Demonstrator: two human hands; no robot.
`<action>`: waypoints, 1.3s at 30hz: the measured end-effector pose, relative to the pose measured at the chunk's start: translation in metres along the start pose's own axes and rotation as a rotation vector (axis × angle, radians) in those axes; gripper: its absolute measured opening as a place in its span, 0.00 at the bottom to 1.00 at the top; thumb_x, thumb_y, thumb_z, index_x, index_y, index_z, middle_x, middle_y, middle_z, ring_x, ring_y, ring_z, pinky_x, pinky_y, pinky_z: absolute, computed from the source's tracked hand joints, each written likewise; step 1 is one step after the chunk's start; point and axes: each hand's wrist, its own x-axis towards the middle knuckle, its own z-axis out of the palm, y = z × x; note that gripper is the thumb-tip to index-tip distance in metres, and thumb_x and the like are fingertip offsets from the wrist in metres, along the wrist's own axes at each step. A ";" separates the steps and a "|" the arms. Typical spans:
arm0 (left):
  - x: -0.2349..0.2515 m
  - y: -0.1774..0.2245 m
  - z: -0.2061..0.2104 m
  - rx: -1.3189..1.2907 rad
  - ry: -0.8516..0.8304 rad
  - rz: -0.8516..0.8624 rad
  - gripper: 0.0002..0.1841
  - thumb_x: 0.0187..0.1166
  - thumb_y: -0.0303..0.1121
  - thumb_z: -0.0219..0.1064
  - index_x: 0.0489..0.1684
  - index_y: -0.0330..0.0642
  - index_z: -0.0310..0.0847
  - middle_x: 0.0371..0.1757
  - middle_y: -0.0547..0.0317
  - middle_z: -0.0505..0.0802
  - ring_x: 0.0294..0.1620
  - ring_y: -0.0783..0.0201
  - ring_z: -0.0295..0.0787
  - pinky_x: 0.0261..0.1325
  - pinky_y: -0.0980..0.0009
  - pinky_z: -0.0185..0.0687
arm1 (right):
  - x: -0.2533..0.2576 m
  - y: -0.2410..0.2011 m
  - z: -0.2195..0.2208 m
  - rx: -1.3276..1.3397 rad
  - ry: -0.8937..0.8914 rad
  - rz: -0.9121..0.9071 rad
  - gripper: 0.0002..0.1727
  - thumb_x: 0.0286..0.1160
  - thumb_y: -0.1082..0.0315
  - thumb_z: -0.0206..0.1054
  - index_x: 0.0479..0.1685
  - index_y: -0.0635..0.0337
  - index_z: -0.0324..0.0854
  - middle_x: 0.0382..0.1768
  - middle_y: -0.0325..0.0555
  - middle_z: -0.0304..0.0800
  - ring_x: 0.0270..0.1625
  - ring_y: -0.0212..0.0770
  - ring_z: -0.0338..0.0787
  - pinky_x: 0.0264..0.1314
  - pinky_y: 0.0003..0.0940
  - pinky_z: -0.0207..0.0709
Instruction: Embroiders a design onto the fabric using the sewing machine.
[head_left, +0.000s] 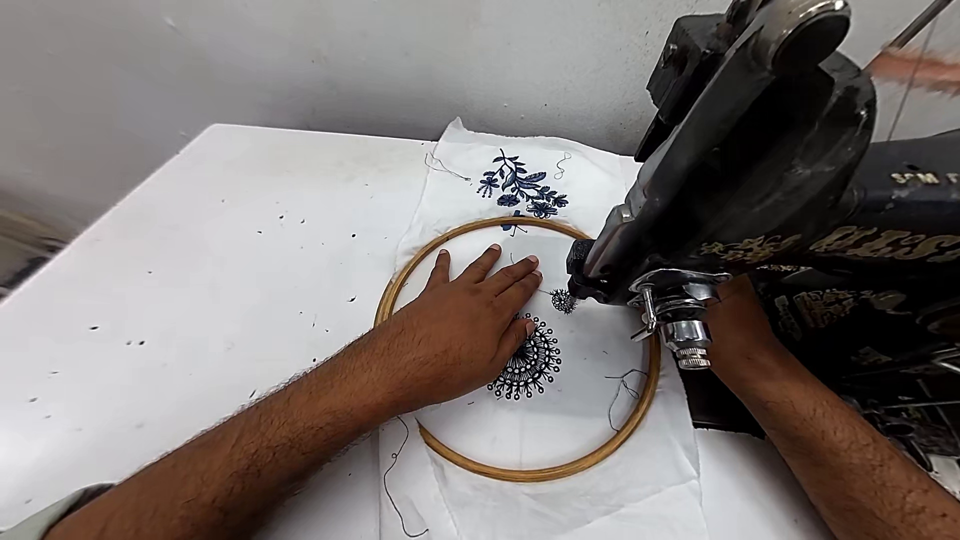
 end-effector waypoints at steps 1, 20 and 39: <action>0.000 0.000 0.000 0.002 0.000 0.003 0.31 0.93 0.52 0.38 0.92 0.52 0.63 0.94 0.68 0.64 0.95 0.49 0.52 0.83 0.22 0.45 | 0.000 0.000 -0.001 -0.015 -0.003 -0.009 0.15 0.68 0.65 0.71 0.50 0.65 0.82 0.44 0.52 0.86 0.51 0.36 0.85 0.56 0.35 0.75; 0.000 0.000 0.000 0.004 -0.005 0.009 0.31 0.93 0.53 0.37 0.92 0.52 0.63 0.94 0.67 0.64 0.95 0.49 0.51 0.84 0.22 0.44 | -0.002 0.000 0.000 0.067 0.014 0.036 0.16 0.69 0.63 0.71 0.52 0.62 0.81 0.44 0.44 0.85 0.50 0.23 0.82 0.55 0.23 0.73; 0.002 -0.001 -0.001 0.000 -0.003 0.002 0.31 0.93 0.52 0.38 0.92 0.52 0.62 0.94 0.68 0.64 0.95 0.49 0.51 0.84 0.22 0.43 | -0.002 0.002 0.001 0.011 -0.008 0.041 0.15 0.69 0.65 0.71 0.50 0.65 0.81 0.43 0.51 0.86 0.50 0.33 0.85 0.54 0.34 0.76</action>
